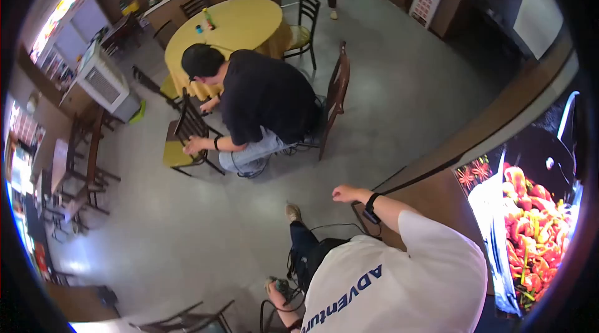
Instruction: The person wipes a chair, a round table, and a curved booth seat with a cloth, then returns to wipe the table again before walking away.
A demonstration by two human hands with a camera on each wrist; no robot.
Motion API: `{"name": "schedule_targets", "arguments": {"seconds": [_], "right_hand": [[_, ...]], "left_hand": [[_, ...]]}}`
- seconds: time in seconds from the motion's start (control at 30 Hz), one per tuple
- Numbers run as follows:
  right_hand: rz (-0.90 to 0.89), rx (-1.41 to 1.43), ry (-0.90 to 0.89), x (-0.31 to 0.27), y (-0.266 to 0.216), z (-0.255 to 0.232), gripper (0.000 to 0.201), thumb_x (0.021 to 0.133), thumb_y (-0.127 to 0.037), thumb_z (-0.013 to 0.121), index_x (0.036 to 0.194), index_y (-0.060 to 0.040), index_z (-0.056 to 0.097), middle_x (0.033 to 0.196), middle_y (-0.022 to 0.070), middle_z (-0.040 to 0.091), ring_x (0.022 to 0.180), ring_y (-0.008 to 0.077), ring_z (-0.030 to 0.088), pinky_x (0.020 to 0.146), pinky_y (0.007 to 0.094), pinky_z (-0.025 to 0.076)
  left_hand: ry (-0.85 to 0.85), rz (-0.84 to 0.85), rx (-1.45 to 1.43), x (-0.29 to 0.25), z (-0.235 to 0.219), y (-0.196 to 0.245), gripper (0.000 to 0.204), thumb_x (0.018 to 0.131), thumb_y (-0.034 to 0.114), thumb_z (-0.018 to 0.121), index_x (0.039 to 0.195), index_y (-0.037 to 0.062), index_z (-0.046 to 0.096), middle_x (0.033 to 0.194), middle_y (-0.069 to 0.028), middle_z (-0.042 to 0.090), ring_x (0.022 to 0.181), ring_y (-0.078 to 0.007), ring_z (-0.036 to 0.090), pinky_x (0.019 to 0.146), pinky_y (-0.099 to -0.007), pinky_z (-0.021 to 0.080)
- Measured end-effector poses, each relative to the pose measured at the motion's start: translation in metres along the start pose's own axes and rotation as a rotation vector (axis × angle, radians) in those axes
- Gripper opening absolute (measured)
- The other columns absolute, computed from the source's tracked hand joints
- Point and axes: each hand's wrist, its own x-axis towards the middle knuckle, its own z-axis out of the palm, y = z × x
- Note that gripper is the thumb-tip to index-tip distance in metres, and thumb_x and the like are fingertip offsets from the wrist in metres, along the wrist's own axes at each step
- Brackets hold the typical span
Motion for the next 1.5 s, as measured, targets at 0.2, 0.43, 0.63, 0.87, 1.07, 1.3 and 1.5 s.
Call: {"name": "schedule_targets", "arguments": {"seconds": [0.2,0.43,0.63,0.87,1.07,1.3,1.5], "right_hand": [[0.463,0.268,0.073,-0.001,0.095,-0.056,0.035,0.089,-0.031,0.071,0.111,-0.0037,0.074,0.097,0.0099,0.076,0.077,0.0231,0.072,0.073,0.0385,0.058],[0.735,0.634,0.231,0.005,0.143,-0.129,0.034,0.089,-0.034,0.072,0.111,-0.0076,0.075,0.097,0.0051,0.075,0.073,0.0182,0.07,0.064,0.0348,0.057],[0.689,0.75,0.165,0.049,0.253,-0.231,0.031,0.092,-0.032,0.069,0.11,-0.0076,0.073,0.101,0.0039,0.073,0.082,0.0171,0.068,0.064,0.033,0.054],[0.717,0.756,0.466,0.019,0.461,-0.393,0.024,0.093,-0.025,0.067,0.106,-0.0061,0.072,0.087,0.0059,0.072,0.069,0.0185,0.067,0.06,0.0345,0.054],[0.648,0.359,0.416,-0.044,0.655,-0.472,0.023,0.091,-0.025,0.069,0.102,-0.005,0.072,0.084,0.0062,0.072,0.067,0.0179,0.067,0.058,0.0349,0.054],[0.875,0.862,0.62,-0.126,0.742,-0.606,0.028,0.093,-0.026,0.07,0.11,-0.0041,0.07,0.09,0.0058,0.072,0.077,0.0177,0.069,0.071,0.0363,0.056],[0.866,1.29,1.058,-0.247,0.829,-0.646,0.016,0.098,-0.023,0.066,0.107,-0.009,0.069,0.092,0.004,0.07,0.081,0.0168,0.067,0.074,0.0343,0.055]], "left_hand": [[-0.246,0.051,0.89,0.121,0.124,0.088,0.033,0.091,0.029,0.063,0.104,-0.0005,0.071,0.091,-0.0097,0.07,0.078,-0.0234,0.068,0.071,-0.0374,0.055],[-0.657,0.135,1.193,0.213,0.243,0.119,0.03,0.1,0.029,0.055,0.109,0.0042,0.069,0.095,-0.0146,0.073,0.088,-0.0328,0.071,0.078,-0.0422,0.056],[-0.625,0.097,1.792,0.178,0.414,0.085,0.034,0.104,0.03,0.051,0.126,0.0084,0.064,0.121,-0.0176,0.07,0.115,-0.0417,0.064,0.093,-0.0469,0.052],[-0.591,-0.106,1.777,0.089,0.647,-0.055,0.037,0.104,0.032,0.05,0.132,0.0099,0.06,0.122,-0.0187,0.07,0.116,-0.0416,0.064,0.093,-0.0482,0.052],[-0.652,-0.177,1.754,0.06,0.877,-0.103,0.04,0.104,0.033,0.049,0.136,0.0112,0.057,0.123,-0.0197,0.069,0.116,-0.0415,0.064,0.093,-0.0493,0.052],[-0.698,-0.327,1.733,0.06,1.056,-0.187,0.045,0.104,0.036,0.047,0.142,0.0127,0.054,0.125,-0.0208,0.069,0.117,-0.0414,0.064,0.093,-0.0506,0.052],[-0.787,-0.452,1.586,0.083,1.266,-0.345,0.049,0.104,0.037,0.046,0.147,0.014,0.051,0.126,-0.0218,0.068,0.117,-0.0413,0.064,0.093,-0.0517,0.052]]}}
